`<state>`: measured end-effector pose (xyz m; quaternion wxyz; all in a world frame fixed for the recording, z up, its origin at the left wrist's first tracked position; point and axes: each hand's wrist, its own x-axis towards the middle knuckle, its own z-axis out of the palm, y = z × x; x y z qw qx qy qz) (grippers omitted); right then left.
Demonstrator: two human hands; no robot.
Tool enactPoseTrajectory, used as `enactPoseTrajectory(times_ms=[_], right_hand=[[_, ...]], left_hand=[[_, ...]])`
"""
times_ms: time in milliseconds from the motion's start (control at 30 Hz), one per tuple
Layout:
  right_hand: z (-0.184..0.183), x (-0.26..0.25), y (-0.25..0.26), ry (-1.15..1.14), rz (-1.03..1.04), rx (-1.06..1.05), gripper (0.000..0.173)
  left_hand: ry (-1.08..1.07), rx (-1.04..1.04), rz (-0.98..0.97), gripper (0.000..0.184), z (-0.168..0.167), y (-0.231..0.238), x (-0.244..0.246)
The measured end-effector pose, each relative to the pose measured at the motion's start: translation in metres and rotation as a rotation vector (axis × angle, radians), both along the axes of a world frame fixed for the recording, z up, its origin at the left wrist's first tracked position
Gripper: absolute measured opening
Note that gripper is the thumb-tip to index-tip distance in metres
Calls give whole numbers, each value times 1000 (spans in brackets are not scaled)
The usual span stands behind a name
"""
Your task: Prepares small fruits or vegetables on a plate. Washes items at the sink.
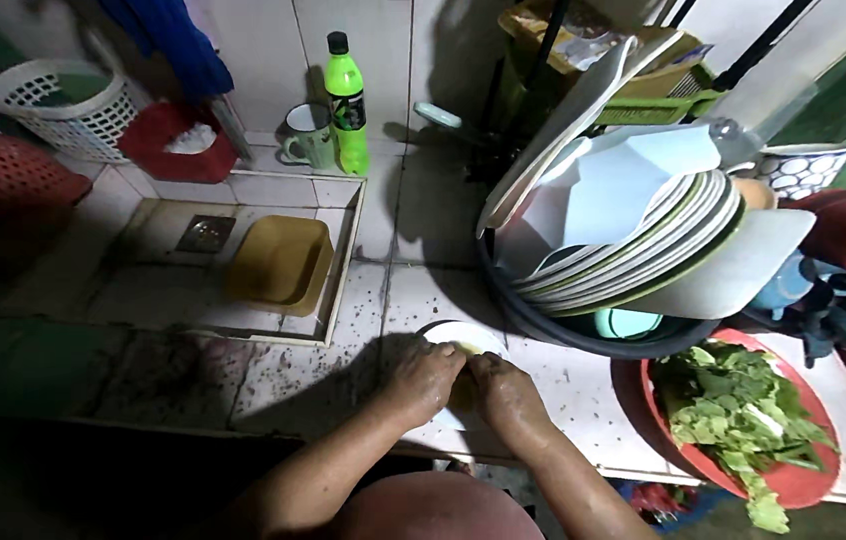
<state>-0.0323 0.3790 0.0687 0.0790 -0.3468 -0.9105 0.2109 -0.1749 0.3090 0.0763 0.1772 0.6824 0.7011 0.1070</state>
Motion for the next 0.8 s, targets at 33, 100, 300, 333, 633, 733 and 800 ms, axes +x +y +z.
enactPoseTrajectory(times_ms=[33,100,300,333,633,733,800], right_hand=[[1,-1,-1,-36,-10,-15,14],[3,-2,-3,-84,-21,-20,14],[35,6,-3,136,0,240,7],[50,9,-3,221,15,327,8],[19,12,-12,14,-94,-48,21],[23,30,-9,145,-155,-125,20],[31,53,0,177,-204,-189,20]], left_hand=[[-5,2,-2,15,-2,0,0],[-10,-21,-2,16,-2,1,1],[16,185,-18,12,41,0,1],[52,282,-23,11,58,-5,2],[158,236,40,11,8,-9,15],[33,154,86,27,14,-14,23],[-78,78,113,48,25,-11,20]])
